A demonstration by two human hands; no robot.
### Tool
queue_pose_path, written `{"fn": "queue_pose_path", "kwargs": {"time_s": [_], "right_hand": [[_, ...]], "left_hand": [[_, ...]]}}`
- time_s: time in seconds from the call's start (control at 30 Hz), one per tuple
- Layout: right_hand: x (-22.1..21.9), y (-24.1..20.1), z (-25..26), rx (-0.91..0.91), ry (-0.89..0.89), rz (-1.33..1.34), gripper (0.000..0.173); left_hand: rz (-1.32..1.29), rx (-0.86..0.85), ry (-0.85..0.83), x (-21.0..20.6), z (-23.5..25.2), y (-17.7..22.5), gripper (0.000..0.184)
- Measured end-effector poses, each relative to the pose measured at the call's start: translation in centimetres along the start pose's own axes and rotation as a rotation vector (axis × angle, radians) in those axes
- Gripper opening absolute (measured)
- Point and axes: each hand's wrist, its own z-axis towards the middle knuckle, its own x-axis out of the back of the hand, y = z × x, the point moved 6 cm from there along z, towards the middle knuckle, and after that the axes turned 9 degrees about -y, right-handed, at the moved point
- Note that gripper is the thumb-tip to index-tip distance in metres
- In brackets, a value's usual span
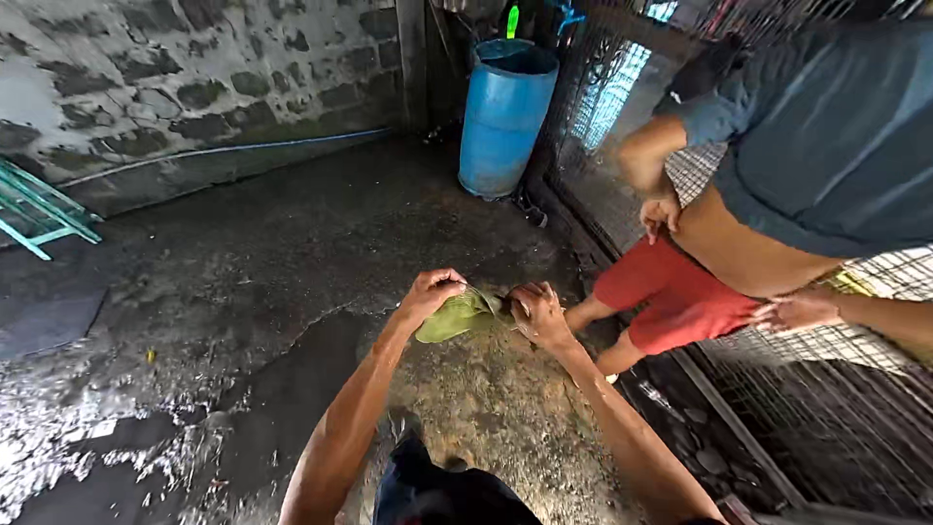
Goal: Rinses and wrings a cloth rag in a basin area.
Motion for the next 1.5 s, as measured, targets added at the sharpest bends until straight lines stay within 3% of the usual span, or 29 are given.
{"fn": "queue_pose_path", "kwargs": {"time_s": [0.13,0.3,0.47,0.63,0.77,0.9,1.03,1.13,1.17,1.27,1.3,1.33,1.4,1.43,1.5], "right_hand": [[-1.3,4.6,10.4,-0.088,-0.003,-0.020,0.017],[-5.0,8.9,23.6,-0.254,-0.137,-0.004,0.029],[-6.9,9.8,35.8,-0.222,-0.053,0.111,0.047],[-7.8,12.0,48.7,-0.241,0.019,0.122,0.034],[-7.3,16.4,57.4,-0.249,-0.004,0.076,0.029],[-6.3,25.6,65.2,-0.283,0.082,0.129,0.027],[-3.9,34.1,71.4,-0.384,0.070,0.378,0.028],[-0.9,37.7,76.3,-0.413,0.112,0.475,0.025],[-0.6,38.3,77.9,-0.438,0.137,0.492,0.025],[0.2,40.1,83.2,-0.482,0.305,0.606,0.027],[0.3,41.0,84.9,-0.497,0.388,0.679,0.026],[0.3,42.2,86.5,-0.519,0.470,0.741,0.026],[-0.7,44.6,88.8,-0.585,0.572,0.794,0.027],[-1.5,45.7,89.5,-0.643,0.578,0.754,0.027],[-3.1,47.7,89.6,-0.782,0.562,0.599,0.029]], "left_hand": [[-0.110,-0.054,-0.119,5.7,10.6,-3.2,0.012],[0.089,-0.070,-0.252,12.1,24.6,-9.5,0.013],[0.381,-0.057,-0.446,16.9,36.4,-12.4,0.020],[0.527,-0.209,-0.558,24.5,47.8,-13.0,0.018],[0.662,-0.033,-0.653,29.5,57.1,-20.9,0.026],[0.362,0.106,-0.575,32.6,66.0,-29.1,0.032],[-0.174,0.306,-0.573,36.2,75.6,-30.5,0.036],[-0.601,0.170,-0.454,40.6,85.4,-30.8,0.037],[-0.666,0.121,-0.388,41.4,87.7,-31.6,0.047],[-0.606,0.338,-0.164,40.3,89.9,-34.4,0.059],[-0.732,0.422,-0.147,38.9,90.6,-37.0,0.057],[-0.945,0.490,-0.178,37.0,91.3,-39.7,0.064],[-1.322,0.574,-0.413,33.8,91.6,-42.6,0.091],[-1.370,0.598,-0.475,33.3,91.8,-43.4,0.086],[-1.292,0.630,-0.462,34.7,94.2,-44.7,0.041]]}}
